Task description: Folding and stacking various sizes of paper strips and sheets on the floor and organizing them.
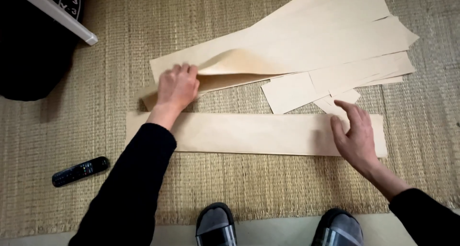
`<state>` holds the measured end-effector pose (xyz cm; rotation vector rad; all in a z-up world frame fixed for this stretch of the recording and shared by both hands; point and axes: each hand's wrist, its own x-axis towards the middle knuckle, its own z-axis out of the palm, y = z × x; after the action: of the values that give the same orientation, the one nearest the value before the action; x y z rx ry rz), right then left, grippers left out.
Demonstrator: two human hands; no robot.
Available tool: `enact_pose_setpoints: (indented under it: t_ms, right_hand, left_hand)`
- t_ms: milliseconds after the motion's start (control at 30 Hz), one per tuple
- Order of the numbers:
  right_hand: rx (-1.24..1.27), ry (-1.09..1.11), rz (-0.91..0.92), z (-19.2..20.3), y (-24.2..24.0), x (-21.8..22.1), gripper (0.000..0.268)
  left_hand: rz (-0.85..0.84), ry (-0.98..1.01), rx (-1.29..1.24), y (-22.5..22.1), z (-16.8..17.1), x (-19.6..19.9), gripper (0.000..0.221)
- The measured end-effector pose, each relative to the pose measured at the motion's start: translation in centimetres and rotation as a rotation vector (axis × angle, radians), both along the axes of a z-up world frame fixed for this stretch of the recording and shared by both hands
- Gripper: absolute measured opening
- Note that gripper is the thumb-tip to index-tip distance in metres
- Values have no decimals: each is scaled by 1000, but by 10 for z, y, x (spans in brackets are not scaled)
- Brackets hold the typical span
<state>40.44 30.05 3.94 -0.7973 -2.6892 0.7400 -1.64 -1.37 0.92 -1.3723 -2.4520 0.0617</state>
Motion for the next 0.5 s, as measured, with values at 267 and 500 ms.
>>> enact_pose_setpoints:
  t_ms: [267, 500]
  right_hand:
    - [348, 122, 195, 22, 8, -88, 106]
    - [379, -72, 209, 14, -3, -153, 115]
  left_hand:
    - [-433, 398, 297, 12, 49, 36, 9]
    - [-550, 317, 348, -9, 132, 100, 12]
